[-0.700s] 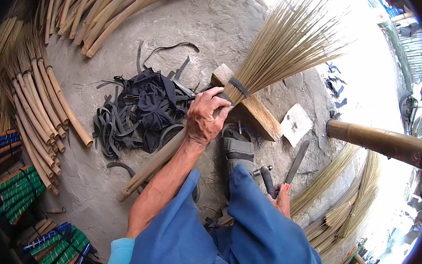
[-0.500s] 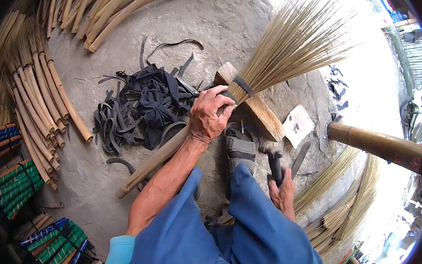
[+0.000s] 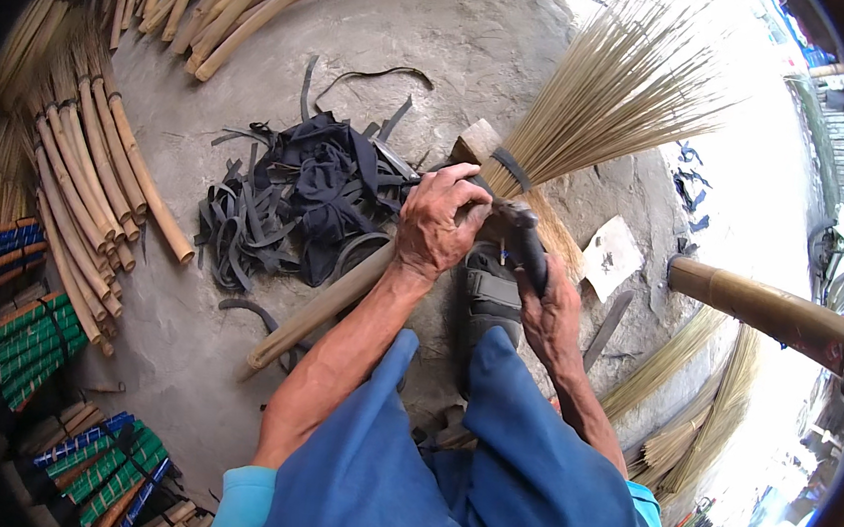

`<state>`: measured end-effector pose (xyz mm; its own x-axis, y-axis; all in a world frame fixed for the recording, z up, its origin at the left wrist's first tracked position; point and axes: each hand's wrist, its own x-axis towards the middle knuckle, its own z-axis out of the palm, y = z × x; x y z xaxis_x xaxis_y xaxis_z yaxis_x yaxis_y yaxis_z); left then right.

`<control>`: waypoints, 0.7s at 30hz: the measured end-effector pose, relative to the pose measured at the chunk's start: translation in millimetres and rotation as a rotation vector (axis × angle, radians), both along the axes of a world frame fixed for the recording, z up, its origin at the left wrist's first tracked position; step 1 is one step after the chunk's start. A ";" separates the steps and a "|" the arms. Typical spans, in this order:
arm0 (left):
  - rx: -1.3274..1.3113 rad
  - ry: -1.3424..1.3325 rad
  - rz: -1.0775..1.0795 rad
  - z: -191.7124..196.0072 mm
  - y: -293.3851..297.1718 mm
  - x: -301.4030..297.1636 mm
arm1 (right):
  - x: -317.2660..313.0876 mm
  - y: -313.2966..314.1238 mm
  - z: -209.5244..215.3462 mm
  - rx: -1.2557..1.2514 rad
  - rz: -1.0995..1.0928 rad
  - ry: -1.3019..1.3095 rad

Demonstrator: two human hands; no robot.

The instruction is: The person wraps a black rubber strip around the base of a broom head, using a hammer to tighten it. They repeatedly wrap, hammer, and adjust the strip to secure the bristles to the handle.

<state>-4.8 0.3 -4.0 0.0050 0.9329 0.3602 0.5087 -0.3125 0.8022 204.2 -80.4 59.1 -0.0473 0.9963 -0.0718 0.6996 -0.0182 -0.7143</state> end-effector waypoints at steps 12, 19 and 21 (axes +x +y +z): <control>-0.031 -0.027 -0.013 4.1 -0.1 -2.9 | 2.2 1.9 12.0 0.034 -0.003 -0.085; 0.038 0.085 -0.029 -0.6 -0.8 -4.4 | 3.5 12.6 8.8 -0.014 0.046 -0.129; -0.122 0.075 0.031 0.2 -4.2 -4.4 | 4.8 8.3 11.6 0.037 0.039 -0.076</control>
<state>-9.2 -3.9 -3.8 -0.0022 0.9698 0.2440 0.5768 -0.1981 0.7925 209.0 -72.1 70.7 -0.0820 0.9958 -0.0397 0.7516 0.0356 -0.6586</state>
